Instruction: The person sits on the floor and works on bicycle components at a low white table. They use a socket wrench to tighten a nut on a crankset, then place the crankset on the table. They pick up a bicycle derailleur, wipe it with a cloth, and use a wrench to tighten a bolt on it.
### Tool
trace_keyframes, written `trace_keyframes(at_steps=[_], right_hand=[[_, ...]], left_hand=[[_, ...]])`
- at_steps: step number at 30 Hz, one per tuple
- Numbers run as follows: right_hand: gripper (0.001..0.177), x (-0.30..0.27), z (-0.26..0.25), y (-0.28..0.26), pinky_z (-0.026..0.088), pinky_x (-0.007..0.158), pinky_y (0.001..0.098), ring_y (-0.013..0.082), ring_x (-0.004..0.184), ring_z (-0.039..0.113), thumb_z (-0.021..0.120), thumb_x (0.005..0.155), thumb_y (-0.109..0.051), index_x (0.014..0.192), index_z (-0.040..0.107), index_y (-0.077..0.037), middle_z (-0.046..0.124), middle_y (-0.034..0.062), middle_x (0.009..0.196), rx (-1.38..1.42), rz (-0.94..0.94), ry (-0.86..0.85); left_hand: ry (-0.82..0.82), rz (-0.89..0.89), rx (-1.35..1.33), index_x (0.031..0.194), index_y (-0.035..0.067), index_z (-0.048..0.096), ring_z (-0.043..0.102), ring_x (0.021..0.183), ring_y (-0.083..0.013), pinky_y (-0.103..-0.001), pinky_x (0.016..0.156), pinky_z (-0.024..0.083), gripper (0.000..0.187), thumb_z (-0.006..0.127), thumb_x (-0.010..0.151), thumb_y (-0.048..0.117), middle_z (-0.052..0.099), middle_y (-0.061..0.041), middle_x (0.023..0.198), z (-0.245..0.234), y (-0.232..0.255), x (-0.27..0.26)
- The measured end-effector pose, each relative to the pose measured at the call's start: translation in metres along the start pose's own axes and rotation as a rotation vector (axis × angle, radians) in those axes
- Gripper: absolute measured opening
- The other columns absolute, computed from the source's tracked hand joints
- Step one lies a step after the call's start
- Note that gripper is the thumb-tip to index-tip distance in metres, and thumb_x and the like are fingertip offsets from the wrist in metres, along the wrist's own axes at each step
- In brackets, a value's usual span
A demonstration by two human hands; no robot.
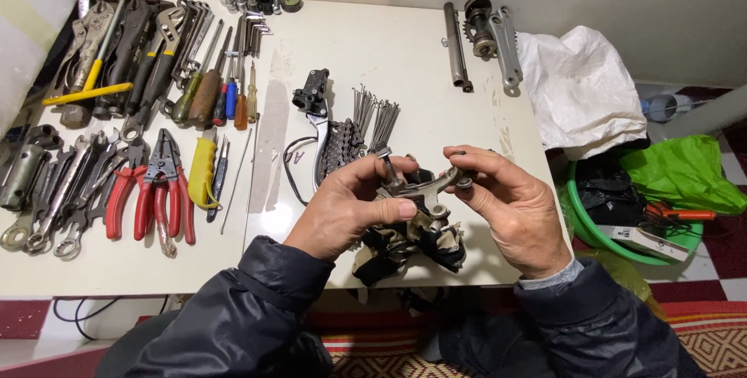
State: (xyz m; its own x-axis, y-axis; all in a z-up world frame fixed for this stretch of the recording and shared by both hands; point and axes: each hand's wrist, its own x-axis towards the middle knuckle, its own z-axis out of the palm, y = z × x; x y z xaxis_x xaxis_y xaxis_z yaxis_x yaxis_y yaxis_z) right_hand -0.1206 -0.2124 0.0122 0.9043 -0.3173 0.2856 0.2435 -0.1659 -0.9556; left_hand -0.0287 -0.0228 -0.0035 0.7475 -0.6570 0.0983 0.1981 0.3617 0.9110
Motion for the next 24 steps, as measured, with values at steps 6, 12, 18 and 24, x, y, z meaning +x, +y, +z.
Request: trace_keyframes(at_steps=[6,12,18,24], right_hand=[[0.028,0.001,-0.001,0.000,0.061,0.089,0.0376,0.0187,0.092,0.068,0.065,0.093,0.001,0.120,0.068,0.006,0.071,0.0178,0.103,-0.003,0.035,-0.007],[0.026,0.000,-0.005,0.013,0.060,0.084,0.0396,0.0204,0.085,0.066,0.063,0.095,0.000,0.120,0.068,0.006,0.071,0.0184,0.093,0.011,0.084,-0.059],[0.029,0.001,-0.007,0.014,0.061,0.082,0.0402,0.0222,0.084,0.069,0.065,0.093,0.004,0.121,0.068,0.006,0.074,0.0202,0.096,-0.014,0.099,-0.090],[0.031,0.021,-0.047,-0.017,0.060,0.087,0.0394,0.0222,0.093,0.067,0.062,0.099,-0.003,0.129,0.062,0.002,0.069,0.0181,0.110,-0.215,0.155,-0.005]], left_hand=[[0.024,-0.100,-0.020,0.094,0.001,0.071,0.068,0.101,-0.0223,-0.039,0.089,0.057,0.036,0.093,0.068,0.014,0.075,-0.019,0.108,-0.007,-0.012,0.000],[0.066,-0.218,-0.014,0.107,-0.001,0.075,0.072,0.084,-0.0158,-0.027,0.078,0.058,0.037,0.087,0.077,0.018,0.079,-0.013,0.088,-0.008,-0.016,0.004],[0.091,-0.252,-0.077,0.102,0.002,0.079,0.068,0.086,-0.0232,-0.037,0.089,0.053,0.029,0.084,0.081,0.021,0.077,-0.016,0.090,-0.004,-0.015,0.007],[0.215,-0.319,-0.225,0.102,0.005,0.077,0.063,0.081,-0.0224,-0.033,0.083,0.049,0.032,0.084,0.079,0.026,0.073,-0.012,0.085,-0.010,-0.006,0.011]])
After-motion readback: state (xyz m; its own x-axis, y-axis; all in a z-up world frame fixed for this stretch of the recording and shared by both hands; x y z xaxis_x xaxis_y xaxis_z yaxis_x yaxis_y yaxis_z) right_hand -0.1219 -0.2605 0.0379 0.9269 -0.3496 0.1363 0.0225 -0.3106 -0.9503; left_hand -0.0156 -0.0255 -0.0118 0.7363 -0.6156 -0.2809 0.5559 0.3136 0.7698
